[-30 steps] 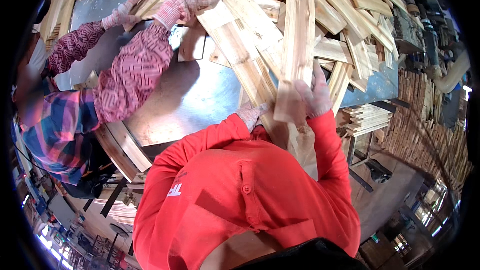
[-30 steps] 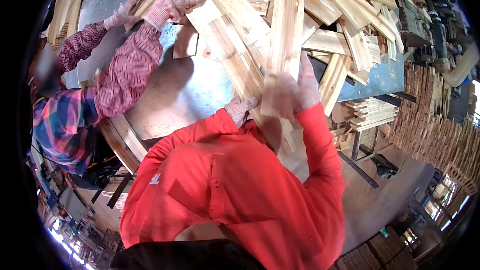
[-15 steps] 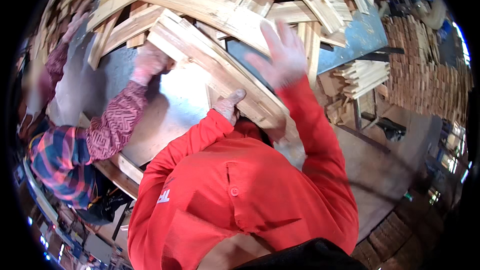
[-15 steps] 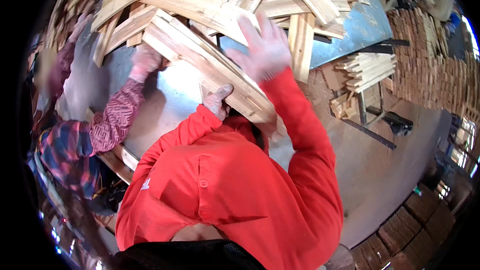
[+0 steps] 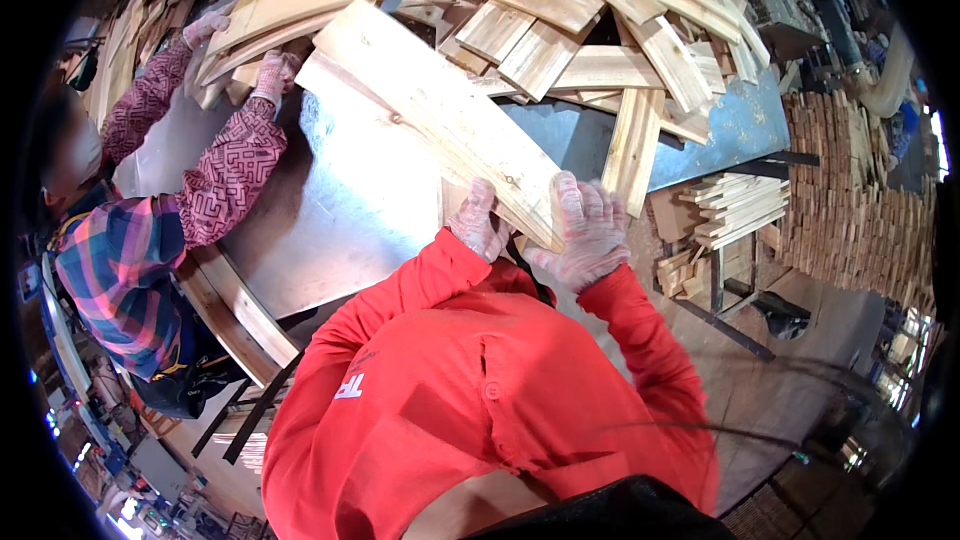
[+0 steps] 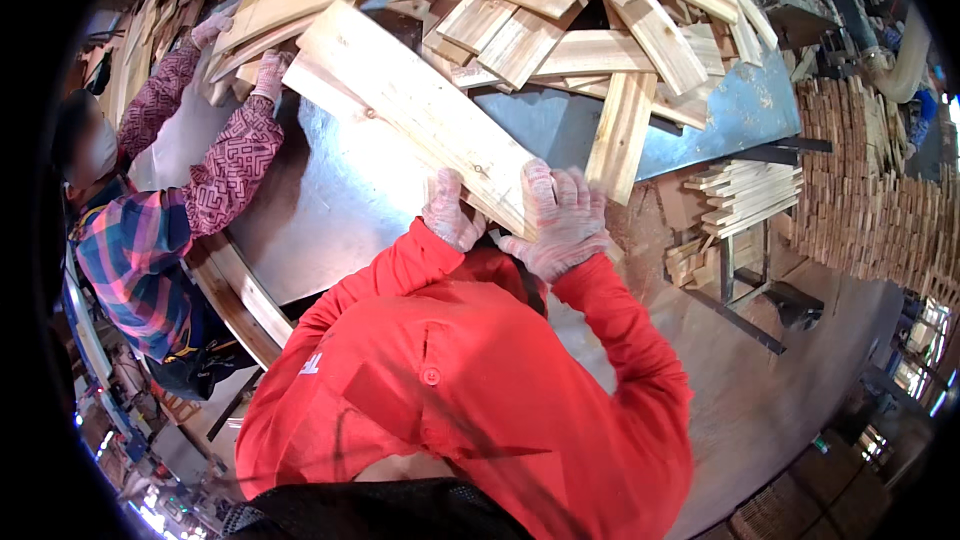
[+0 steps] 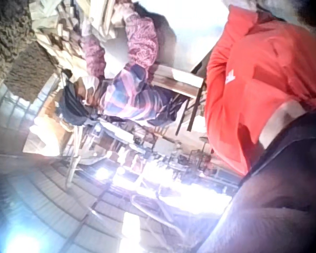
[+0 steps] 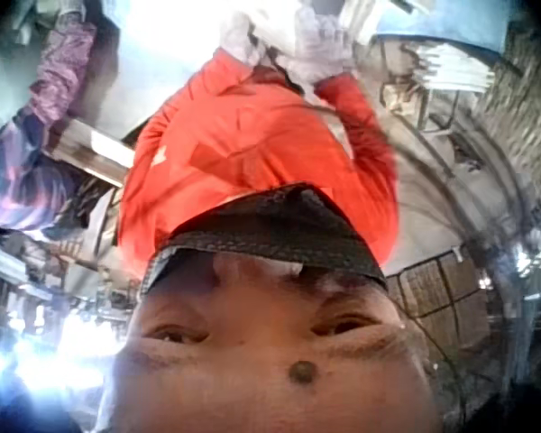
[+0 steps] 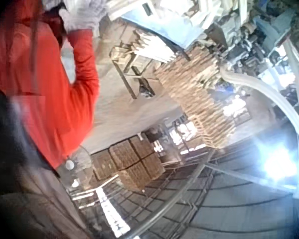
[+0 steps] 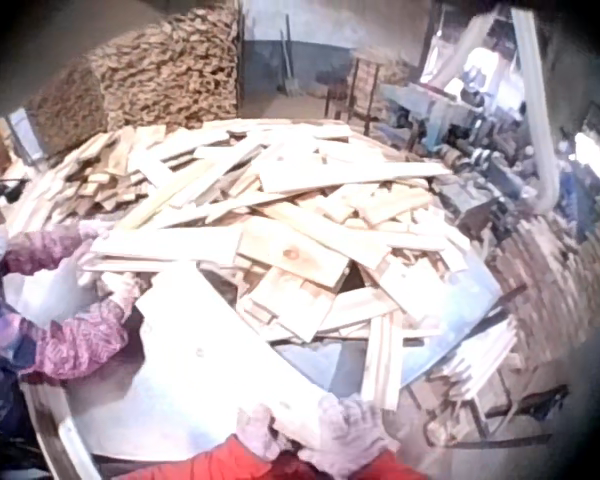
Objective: The person sorts and stacks wooden planks on a metal table. They pick up planks from a pile, align them, and place them into a neat stack, repeating this process throughout the clip.
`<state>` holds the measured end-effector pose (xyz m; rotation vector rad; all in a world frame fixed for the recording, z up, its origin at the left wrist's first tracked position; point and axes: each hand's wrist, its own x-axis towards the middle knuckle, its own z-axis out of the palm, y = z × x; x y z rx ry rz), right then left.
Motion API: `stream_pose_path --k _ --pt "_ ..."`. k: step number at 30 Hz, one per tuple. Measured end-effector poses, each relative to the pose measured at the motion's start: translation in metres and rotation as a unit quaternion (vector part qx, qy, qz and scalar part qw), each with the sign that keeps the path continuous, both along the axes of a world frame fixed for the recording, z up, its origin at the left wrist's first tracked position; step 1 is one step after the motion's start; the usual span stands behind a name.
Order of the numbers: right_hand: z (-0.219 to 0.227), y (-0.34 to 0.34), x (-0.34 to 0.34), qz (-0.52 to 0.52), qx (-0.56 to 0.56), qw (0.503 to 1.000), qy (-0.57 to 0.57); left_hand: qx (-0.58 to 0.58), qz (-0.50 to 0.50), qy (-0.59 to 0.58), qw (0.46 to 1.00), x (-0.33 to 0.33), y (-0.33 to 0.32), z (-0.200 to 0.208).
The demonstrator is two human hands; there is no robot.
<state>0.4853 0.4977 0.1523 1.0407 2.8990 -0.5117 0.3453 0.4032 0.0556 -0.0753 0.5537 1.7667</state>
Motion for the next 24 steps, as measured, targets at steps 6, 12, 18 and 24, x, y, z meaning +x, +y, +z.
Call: stream_pose_path --k 6,12,18,24 --pt "-0.002 0.010 -0.005 0.014 -0.080 0.997 0.002 -0.138 -0.051 0.114 0.983 -0.005 0.005 0.019" --pt "-0.024 0.014 -0.014 0.036 -0.148 0.964 0.217 -0.150 0.047 0.361 0.919 -0.029 0.015 0.080" --pt "-0.081 0.040 -0.125 0.057 -0.396 0.811 0.427 -0.220 0.085 0.609 0.757 -0.120 0.038 0.108" --pt "-0.214 -0.038 -0.175 -0.044 -0.661 0.694 0.282 -0.527 0.021 0.613 0.588 -0.143 0.003 0.021"
